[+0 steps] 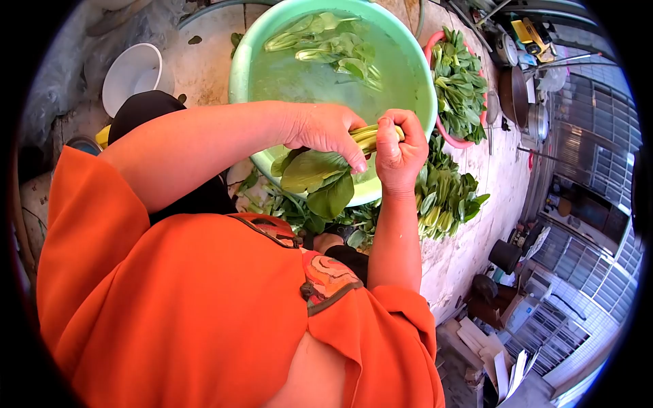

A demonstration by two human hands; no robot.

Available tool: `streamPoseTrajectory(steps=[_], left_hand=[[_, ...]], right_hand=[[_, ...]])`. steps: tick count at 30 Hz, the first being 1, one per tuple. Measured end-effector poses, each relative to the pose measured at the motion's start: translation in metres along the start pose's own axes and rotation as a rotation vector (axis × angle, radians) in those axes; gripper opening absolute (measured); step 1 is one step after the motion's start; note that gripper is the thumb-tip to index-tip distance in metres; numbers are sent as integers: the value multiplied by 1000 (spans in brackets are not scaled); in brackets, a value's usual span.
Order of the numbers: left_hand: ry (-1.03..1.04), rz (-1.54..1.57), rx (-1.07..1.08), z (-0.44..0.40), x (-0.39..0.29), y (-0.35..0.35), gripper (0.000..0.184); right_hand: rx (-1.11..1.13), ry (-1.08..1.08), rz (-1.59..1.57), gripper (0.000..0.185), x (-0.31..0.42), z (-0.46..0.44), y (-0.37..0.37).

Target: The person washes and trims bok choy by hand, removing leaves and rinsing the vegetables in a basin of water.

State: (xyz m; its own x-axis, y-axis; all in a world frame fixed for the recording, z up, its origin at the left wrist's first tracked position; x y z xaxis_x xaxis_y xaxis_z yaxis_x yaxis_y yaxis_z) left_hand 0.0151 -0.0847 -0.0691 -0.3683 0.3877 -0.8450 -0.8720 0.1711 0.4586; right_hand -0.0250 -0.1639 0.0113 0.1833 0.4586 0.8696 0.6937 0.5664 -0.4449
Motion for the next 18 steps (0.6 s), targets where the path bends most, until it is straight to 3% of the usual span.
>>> streamPoseTrajectory(steps=[5,8,10,11,14,17,18], left_hand=[[44,-156,-94,-9,5,-6,34],[-70,-225,-167,-12,10,-14,32],[-100,-370,-218,-14,12,-23,34],[-104,-371,-222,-16,13,-24,34],[-48,-523,-263,-19,6,-30,37],[-20,-646,-228,-15,-14,-22,34],[54,-680,-233,-12,-25,-17,31]], right_hand=[[2,-39,-12,11,-20,4,-1],[29,137,-152,10,-47,1,1],[170,465,-341,17,-71,6,15],[173,466,-346,17,-76,4,16],[24,372,-694,47,-110,-2,12],[-34,644,-813,48,-168,3,16],[-45,832,-750,39,-194,11,23]])
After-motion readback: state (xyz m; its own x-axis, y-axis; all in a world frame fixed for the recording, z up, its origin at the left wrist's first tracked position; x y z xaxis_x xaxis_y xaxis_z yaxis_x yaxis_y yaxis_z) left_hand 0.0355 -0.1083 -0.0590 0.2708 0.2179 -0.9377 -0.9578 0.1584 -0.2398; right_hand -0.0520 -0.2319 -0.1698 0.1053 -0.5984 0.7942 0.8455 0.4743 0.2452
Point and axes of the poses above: each hand's wrist, its own z-axis away from the middle knuckle, its own y-axis out of the palm, x = y × z, the point moved 10 cm from there along -z, towards the middle knuckle, and after that the axes turned 4 degrees about y, right-handed, at the moved point
